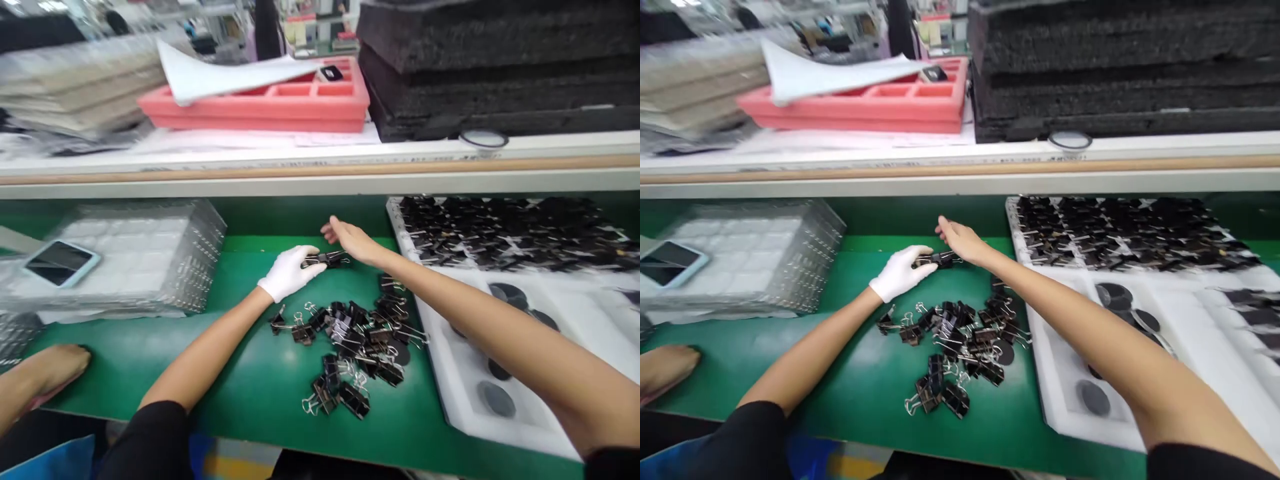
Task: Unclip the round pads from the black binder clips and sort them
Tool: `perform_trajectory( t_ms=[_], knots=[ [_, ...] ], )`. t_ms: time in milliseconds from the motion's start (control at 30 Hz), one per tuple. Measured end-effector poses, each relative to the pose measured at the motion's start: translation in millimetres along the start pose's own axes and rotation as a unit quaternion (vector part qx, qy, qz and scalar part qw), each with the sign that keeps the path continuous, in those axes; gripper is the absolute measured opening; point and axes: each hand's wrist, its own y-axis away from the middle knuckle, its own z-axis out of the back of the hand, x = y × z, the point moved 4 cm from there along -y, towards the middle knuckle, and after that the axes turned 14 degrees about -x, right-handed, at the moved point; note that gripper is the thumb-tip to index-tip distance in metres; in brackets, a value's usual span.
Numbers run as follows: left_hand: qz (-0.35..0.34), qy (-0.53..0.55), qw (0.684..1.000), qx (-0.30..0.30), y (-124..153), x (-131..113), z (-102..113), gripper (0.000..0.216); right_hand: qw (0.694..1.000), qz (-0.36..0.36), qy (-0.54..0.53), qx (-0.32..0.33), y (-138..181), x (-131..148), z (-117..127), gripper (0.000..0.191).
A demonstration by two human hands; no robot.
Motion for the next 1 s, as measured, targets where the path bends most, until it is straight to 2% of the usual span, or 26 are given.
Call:
perform_trajectory(
  t_ms=[67,133,167,233,333,467,567,633,733,833,900,1000],
  knots=[
    [0.056,0.058,0.997,-0.013,-0.9,5.0,4.0,0.037,0.995,0.068,-0.01,0.076,8.8,3.4,2.3,0.05],
    [0.07,0.043,0.996,-0.024,-1.4,6.3,8.2,0.033,0.99,0.111,0.016,0.082,15.7,1.6,4.4,0.051],
    [0.06,-0.002,0.998,-0.026,-1.1,5.5,10.2,0.036,0.99,0.114,0.026,0.074,18.1,-0.6,4.8,0.048],
    [0.03,-0.123,0.992,-0.012,1.0,3.3,12.7,0.045,0.992,0.096,0.028,0.071,22.5,-5.0,3.0,0.036],
    [0.001,-0.221,0.975,0.028,5.1,1.8,13.0,0.043,0.992,0.081,0.009,0.093,30.3,-5.3,-1.0,0.037],
    [-0.01,-0.226,0.973,0.05,4.5,3.0,14.1,0.043,0.993,0.067,0.028,0.091,39.1,1.1,-1.2,0.041],
    [-0.019,-0.203,0.977,0.062,3.6,3.3,16.2,0.041,0.994,0.053,0.054,0.078,44.6,9.5,2.8,0.033],
    [-0.031,-0.161,0.985,0.059,5.4,2.7,17.7,0.049,0.994,0.052,0.073,0.056,50.7,17.4,10.1,0.03],
    [-0.037,-0.081,0.996,0.006,7.9,7.4,21.0,0.044,0.99,0.083,0.106,0.034,69.7,31.0,26.5,0.027],
    [-0.062,0.006,0.995,0.074,7.6,15.5,13.0,0.039,0.982,0.115,0.15,0.006,101.9,38.8,49.6,0.027],
    [-0.06,0.062,0.992,0.092,4.3,18.2,12.2,0.056,0.977,0.138,0.152,-0.055,132.3,38.5,74.0,0.026],
    [-0.043,0.031,0.995,0.086,-0.5,18.4,18.0,0.053,0.958,0.201,0.088,-0.185,193.6,25.7,131.3,0.021]
  ],
)
